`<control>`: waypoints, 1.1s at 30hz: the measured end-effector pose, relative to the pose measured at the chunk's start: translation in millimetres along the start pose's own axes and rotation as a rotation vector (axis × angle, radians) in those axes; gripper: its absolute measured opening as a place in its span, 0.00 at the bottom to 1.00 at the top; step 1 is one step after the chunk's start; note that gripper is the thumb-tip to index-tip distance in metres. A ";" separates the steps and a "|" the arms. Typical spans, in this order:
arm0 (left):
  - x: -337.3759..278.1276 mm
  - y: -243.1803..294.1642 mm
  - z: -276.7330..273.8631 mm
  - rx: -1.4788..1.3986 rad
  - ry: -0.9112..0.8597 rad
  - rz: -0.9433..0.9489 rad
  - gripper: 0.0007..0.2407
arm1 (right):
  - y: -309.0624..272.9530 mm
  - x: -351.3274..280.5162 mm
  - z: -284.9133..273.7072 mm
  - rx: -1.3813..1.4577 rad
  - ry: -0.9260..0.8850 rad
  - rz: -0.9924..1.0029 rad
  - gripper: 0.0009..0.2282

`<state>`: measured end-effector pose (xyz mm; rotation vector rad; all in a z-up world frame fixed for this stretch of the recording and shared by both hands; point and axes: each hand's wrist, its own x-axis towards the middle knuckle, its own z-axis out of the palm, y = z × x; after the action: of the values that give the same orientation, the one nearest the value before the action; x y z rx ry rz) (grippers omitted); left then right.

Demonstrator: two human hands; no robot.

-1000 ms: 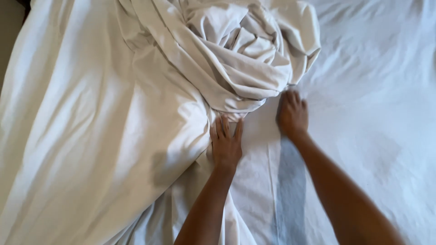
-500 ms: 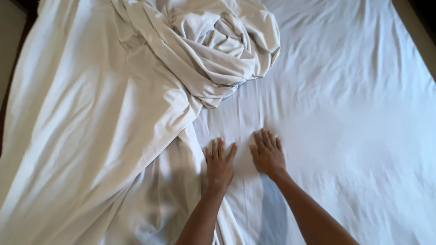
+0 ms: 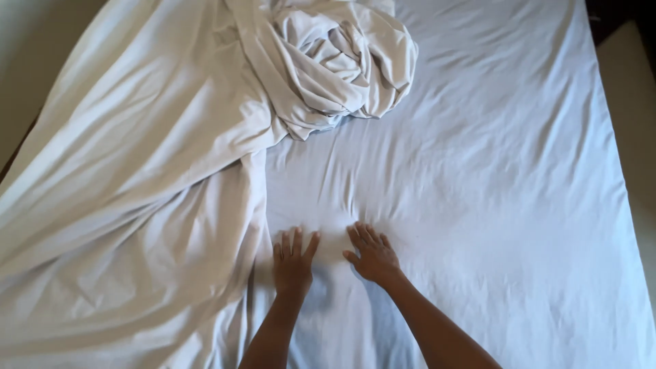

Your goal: The person smooths a white fitted sheet on a bed, then picks up a crumpled white duvet cover from the floor and places it on the bed. They proceed to spread and smooth the duvet cover over the mattress, tucking the edges under the mattress and adjusting the fabric to cover the bed surface.

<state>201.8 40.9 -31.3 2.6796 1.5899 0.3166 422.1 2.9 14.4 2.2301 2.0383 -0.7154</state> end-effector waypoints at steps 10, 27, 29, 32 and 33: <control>-71.0 84.0 -27.7 0.020 -0.462 -0.176 0.36 | 23.8 -58.5 26.3 -0.021 -0.038 -0.045 0.34; -58.2 190.7 -267.4 -0.057 -0.418 -0.105 0.31 | 23.8 -247.6 -123.4 0.028 0.253 0.096 0.35; -51.3 208.3 -305.4 -0.041 -0.378 -0.099 0.31 | 30.4 -268.9 -164.7 0.039 0.314 0.083 0.35; -42.3 239.9 -354.1 -0.030 -0.318 -0.087 0.31 | 50.0 -302.4 -223.6 0.041 0.385 0.019 0.33; -39.9 252.9 -370.0 -0.026 -0.301 -0.081 0.31 | 60.2 -314.6 -241.0 0.052 0.403 0.011 0.33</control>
<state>336.8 -151.3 352.5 2.4881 1.5820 -0.0649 543.1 -220.1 324.8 2.5861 2.1863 -0.3388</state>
